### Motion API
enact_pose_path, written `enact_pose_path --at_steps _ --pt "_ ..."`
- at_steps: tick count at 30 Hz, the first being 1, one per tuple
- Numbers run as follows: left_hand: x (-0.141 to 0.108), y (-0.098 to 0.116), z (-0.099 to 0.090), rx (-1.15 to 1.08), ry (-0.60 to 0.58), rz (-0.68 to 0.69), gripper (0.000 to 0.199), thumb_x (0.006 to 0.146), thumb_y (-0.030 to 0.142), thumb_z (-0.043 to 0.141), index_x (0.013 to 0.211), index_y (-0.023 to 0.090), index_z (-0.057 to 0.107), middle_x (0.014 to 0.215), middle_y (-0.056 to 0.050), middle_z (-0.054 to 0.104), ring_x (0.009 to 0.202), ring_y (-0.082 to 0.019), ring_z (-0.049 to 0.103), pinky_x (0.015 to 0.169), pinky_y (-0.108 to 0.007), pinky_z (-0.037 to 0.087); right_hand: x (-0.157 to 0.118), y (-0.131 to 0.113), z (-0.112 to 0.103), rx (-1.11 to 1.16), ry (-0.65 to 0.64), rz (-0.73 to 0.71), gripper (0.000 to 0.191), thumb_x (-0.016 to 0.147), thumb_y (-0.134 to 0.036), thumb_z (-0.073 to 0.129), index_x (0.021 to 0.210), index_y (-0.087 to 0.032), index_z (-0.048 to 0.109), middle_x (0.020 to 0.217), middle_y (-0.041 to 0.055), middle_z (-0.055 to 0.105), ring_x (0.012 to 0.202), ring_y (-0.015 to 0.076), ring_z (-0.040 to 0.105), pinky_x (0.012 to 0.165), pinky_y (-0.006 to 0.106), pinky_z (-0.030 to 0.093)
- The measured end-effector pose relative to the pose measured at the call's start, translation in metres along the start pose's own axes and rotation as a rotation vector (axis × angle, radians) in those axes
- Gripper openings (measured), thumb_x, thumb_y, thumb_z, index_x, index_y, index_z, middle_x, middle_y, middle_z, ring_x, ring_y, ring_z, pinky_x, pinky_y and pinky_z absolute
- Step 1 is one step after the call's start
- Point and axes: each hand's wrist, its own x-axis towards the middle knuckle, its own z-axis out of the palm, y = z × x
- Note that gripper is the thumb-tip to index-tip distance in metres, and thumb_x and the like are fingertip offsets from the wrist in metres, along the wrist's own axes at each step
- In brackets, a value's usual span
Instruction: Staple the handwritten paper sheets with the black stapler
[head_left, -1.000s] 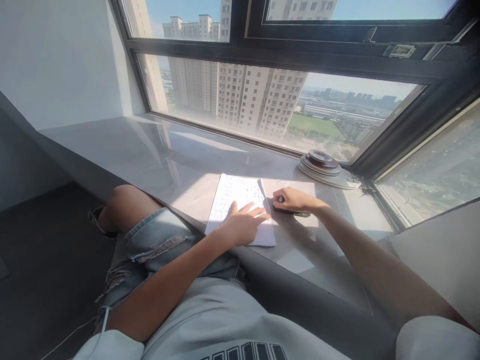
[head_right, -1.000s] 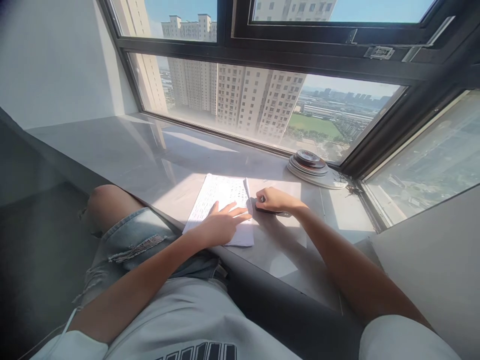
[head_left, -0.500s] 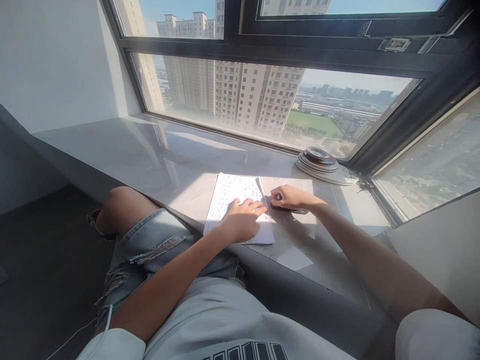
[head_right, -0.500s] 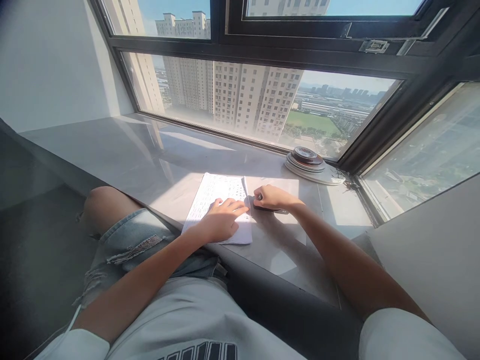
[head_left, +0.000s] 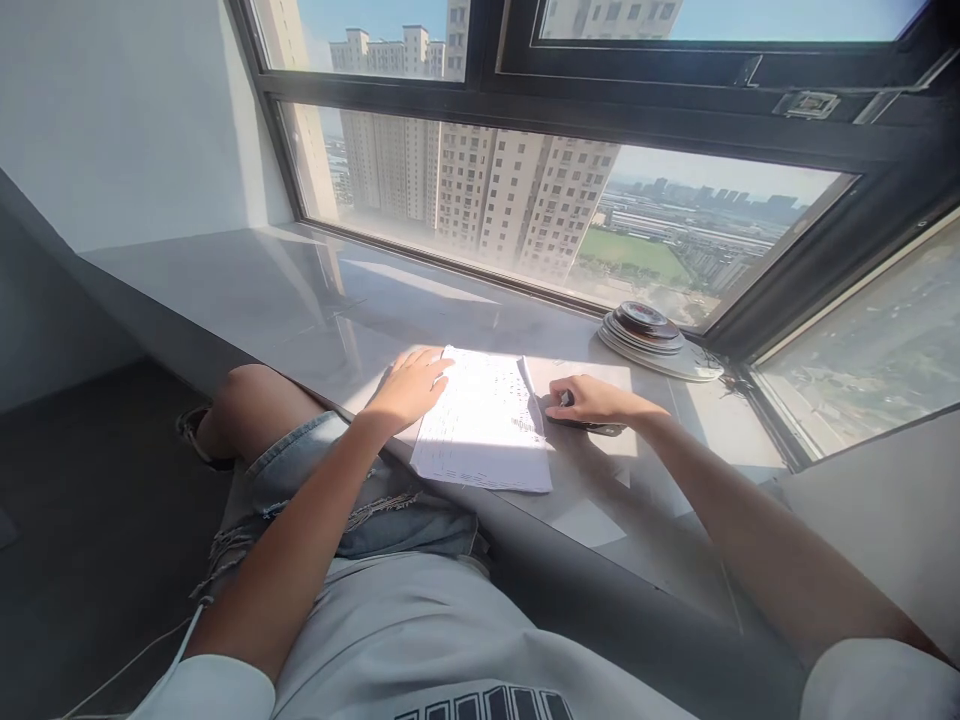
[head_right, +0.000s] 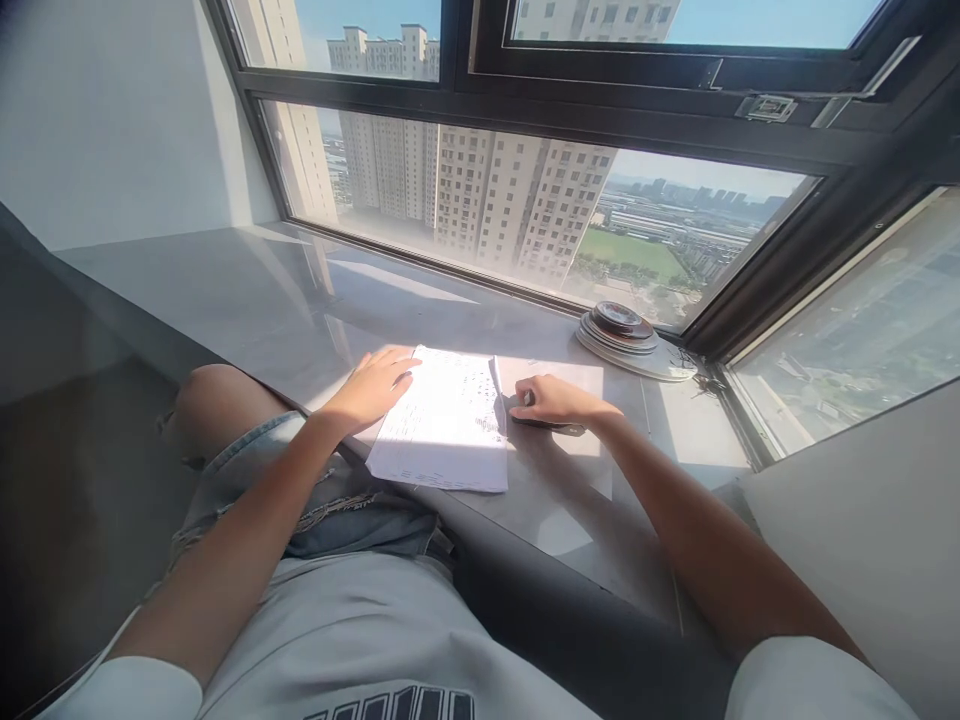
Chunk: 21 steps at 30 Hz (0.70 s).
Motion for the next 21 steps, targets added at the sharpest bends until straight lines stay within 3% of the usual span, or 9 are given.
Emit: enact_pose_path --at_steps 4,7,10,13,17,21 --pt "0.002 -0.022 0.015 0.042 -0.034 -0.134 0.050 0.108 0.021 0.033 0.152 0.026 0.056 0.164 -0.009 0.051 0.154 -0.027 0.041 0.132 -0.055 0.024 -0.015 0.012 -0.008 0.030 -0.004 -0.069 0.041 0.078 -0.049 0.078 0.108 -0.025 0.063 0.101 0.0037 0.071 0.087 0.0220 0.061 0.073 0.030 0.041" --pt "0.002 -0.021 0.024 0.051 0.013 -0.129 0.050 0.106 0.017 0.034 0.149 0.027 0.059 0.160 -0.008 0.056 0.149 -0.026 0.047 0.130 -0.052 0.027 -0.020 0.013 -0.007 -0.028 0.013 0.020 0.032 0.079 -0.042 0.076 0.102 -0.024 0.064 0.091 0.0036 0.070 0.081 0.0220 0.061 0.069 0.030 0.041" --pt "0.002 -0.021 0.025 0.054 0.039 -0.125 0.050 0.106 0.018 0.034 0.146 0.029 0.061 0.157 -0.007 0.058 0.146 -0.026 0.050 0.129 -0.052 0.029 -0.019 -0.003 -0.004 0.044 0.172 0.164 0.022 0.082 -0.038 0.072 0.090 -0.022 0.061 0.085 0.0047 0.068 0.077 0.0209 0.060 0.064 0.030 0.040" --pt "0.002 -0.022 0.023 0.054 0.046 -0.125 0.049 0.106 0.019 0.034 0.146 0.029 0.061 0.157 -0.007 0.058 0.145 -0.027 0.050 0.128 -0.052 0.031 -0.011 -0.036 -0.003 0.228 0.303 0.251 0.021 0.084 -0.037 0.072 0.094 -0.022 0.061 0.088 0.0054 0.070 0.074 0.0191 0.061 0.060 0.028 0.040" --pt "0.002 -0.022 0.021 0.059 0.037 -0.122 0.050 0.106 0.018 0.033 0.147 0.027 0.060 0.158 -0.008 0.058 0.146 -0.028 0.050 0.127 -0.054 0.032 0.022 -0.086 -0.006 0.257 0.288 0.121 0.021 0.077 -0.026 0.078 0.089 -0.021 0.062 0.088 0.0050 0.071 0.077 0.0183 0.062 0.061 0.026 0.041" --pt "0.000 -0.023 0.019 0.059 0.018 -0.113 0.050 0.105 0.017 0.034 0.148 0.028 0.059 0.160 -0.006 0.056 0.148 -0.028 0.048 0.127 -0.053 0.033 0.084 -0.118 -0.003 0.266 0.298 0.013 0.017 0.075 -0.021 0.074 0.084 -0.020 0.059 0.084 0.0041 0.069 0.072 0.0163 0.059 0.058 0.026 0.038"
